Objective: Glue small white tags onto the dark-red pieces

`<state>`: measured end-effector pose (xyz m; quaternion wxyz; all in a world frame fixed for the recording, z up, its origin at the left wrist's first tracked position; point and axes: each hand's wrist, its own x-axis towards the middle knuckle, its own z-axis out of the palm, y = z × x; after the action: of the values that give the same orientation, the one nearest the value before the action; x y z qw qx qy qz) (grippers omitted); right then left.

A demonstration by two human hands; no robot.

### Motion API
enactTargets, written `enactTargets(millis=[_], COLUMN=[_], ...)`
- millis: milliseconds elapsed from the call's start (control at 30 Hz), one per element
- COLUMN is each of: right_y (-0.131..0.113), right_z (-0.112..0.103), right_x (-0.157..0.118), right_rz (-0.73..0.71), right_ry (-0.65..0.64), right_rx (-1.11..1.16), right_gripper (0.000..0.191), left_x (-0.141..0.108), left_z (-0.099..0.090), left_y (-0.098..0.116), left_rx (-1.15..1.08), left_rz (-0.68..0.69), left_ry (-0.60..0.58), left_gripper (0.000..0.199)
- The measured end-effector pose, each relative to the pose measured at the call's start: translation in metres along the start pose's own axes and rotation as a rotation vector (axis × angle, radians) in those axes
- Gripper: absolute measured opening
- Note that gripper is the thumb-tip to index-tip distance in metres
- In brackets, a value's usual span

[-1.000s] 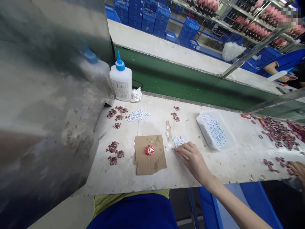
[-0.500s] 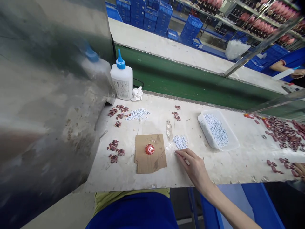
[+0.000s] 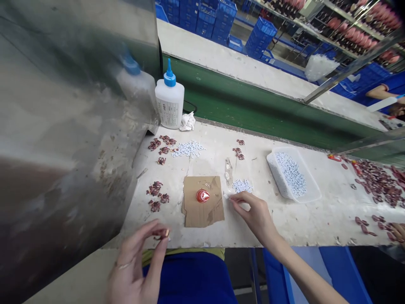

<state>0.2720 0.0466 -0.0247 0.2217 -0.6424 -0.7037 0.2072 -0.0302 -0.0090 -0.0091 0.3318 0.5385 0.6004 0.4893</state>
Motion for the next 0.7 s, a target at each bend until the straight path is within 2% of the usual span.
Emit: enactTargets(millis=[133, 300, 367, 500, 700], right_y=[-0.026, -0.045, -0.046, -0.045, -0.044], right_z=[0.004, 0.011, 0.012, 0.015, 0.016], right_x=[0.019, 0.032, 0.033, 0.032, 0.033], right_rz=[-0.05, -0.128, -0.144, -0.168, -0.185], right_ry=[-0.033, -0.05, -0.059, -0.069, -0.069], right_rx=[0.163, 0.222, 0.226, 0.224, 0.223], right_gripper=[0.008, 0.012, 0.015, 0.017, 0.015], left_x=[0.017, 0.023, 0.026, 0.031, 0.031], left_z=[0.016, 0.019, 0.019, 0.02, 0.025], left_y=[0.0, -0.007, -0.008, -0.006, -0.007], left_rx=[0.15, 0.156, 0.128, 0.165, 0.066], left_rz=[0.049, 0.096, 0.138, 0.228, 0.136], left_ry=[-0.179, -0.272, -0.282, -0.215, -0.256], left_gripper=[0.022, 0.027, 0.026, 0.029, 0.024])
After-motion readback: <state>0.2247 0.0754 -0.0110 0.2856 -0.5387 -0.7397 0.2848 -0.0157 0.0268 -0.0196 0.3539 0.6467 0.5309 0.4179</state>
